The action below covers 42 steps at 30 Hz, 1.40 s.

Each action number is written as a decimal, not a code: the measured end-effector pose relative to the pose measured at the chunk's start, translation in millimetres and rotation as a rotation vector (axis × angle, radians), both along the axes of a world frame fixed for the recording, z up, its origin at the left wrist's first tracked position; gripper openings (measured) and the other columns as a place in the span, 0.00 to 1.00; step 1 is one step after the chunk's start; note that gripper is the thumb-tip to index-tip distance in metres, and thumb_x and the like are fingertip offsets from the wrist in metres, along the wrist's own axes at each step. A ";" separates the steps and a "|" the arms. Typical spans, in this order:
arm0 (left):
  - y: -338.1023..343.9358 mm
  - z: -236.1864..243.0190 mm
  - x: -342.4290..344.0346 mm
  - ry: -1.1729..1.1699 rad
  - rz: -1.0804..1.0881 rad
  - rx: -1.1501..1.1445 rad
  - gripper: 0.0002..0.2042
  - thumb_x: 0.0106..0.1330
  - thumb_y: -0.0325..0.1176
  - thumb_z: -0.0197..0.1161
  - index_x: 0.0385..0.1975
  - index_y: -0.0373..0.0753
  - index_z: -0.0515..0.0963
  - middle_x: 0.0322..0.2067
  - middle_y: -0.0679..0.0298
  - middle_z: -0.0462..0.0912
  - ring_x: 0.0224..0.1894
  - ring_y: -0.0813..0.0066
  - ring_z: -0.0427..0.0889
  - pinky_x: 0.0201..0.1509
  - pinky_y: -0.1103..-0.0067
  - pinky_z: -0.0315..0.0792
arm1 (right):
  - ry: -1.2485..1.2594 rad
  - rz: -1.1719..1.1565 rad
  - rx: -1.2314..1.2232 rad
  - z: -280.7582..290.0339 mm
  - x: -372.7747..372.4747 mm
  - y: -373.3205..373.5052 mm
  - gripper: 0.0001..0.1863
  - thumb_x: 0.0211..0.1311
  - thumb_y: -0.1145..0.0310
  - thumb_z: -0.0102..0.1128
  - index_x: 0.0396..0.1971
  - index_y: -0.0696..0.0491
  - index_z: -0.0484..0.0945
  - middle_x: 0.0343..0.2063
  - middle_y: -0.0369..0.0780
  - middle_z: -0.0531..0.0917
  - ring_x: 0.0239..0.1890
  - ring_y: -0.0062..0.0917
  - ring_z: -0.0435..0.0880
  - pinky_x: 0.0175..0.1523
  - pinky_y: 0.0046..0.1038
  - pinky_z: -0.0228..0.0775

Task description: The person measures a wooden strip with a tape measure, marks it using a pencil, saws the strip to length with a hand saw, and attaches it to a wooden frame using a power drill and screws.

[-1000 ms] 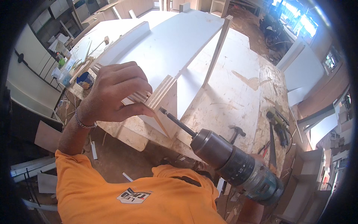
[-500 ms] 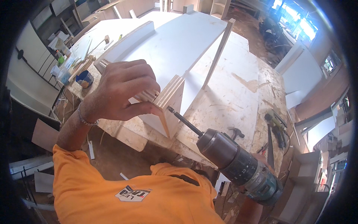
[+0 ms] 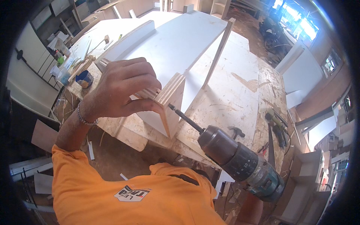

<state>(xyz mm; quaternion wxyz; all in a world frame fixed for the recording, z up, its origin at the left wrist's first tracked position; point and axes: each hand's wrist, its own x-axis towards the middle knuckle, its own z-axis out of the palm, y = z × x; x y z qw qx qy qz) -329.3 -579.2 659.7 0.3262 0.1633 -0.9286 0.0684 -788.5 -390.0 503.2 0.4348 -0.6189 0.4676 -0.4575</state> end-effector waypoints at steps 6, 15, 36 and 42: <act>-1.2 -0.1 2.2 0.002 -0.005 -0.002 0.21 0.50 0.48 0.78 0.35 0.39 0.82 0.30 0.64 0.79 0.31 0.66 0.82 0.33 0.72 0.75 | 0.003 -0.003 -0.006 1.7 -2.5 -2.1 0.35 0.53 0.56 0.83 0.57 0.56 0.76 0.26 0.32 0.80 0.25 0.18 0.76 0.31 0.25 0.68; 0.4 -0.6 0.5 0.014 0.000 0.011 0.23 0.47 0.49 0.80 0.33 0.38 0.82 0.29 0.64 0.79 0.31 0.67 0.82 0.32 0.73 0.75 | 0.000 -0.003 -0.011 -0.2 -3.6 -6.3 0.36 0.53 0.56 0.83 0.57 0.56 0.76 0.26 0.32 0.80 0.25 0.18 0.77 0.31 0.25 0.69; 4.4 2.9 0.2 0.013 0.031 0.053 0.21 0.49 0.47 0.80 0.33 0.39 0.82 0.31 0.64 0.80 0.32 0.64 0.82 0.35 0.72 0.75 | 0.036 -0.040 -0.059 -20.4 9.9 -1.1 0.36 0.52 0.55 0.83 0.57 0.56 0.76 0.26 0.32 0.80 0.24 0.18 0.77 0.30 0.25 0.69; 4.9 9.3 8.9 -0.050 0.042 0.189 0.19 0.56 0.43 0.78 0.41 0.39 0.81 0.37 0.63 0.81 0.41 0.61 0.83 0.45 0.69 0.77 | 0.078 -0.088 -0.089 -51.5 -9.5 9.1 0.36 0.52 0.55 0.83 0.57 0.57 0.76 0.25 0.32 0.80 0.24 0.18 0.77 0.30 0.25 0.69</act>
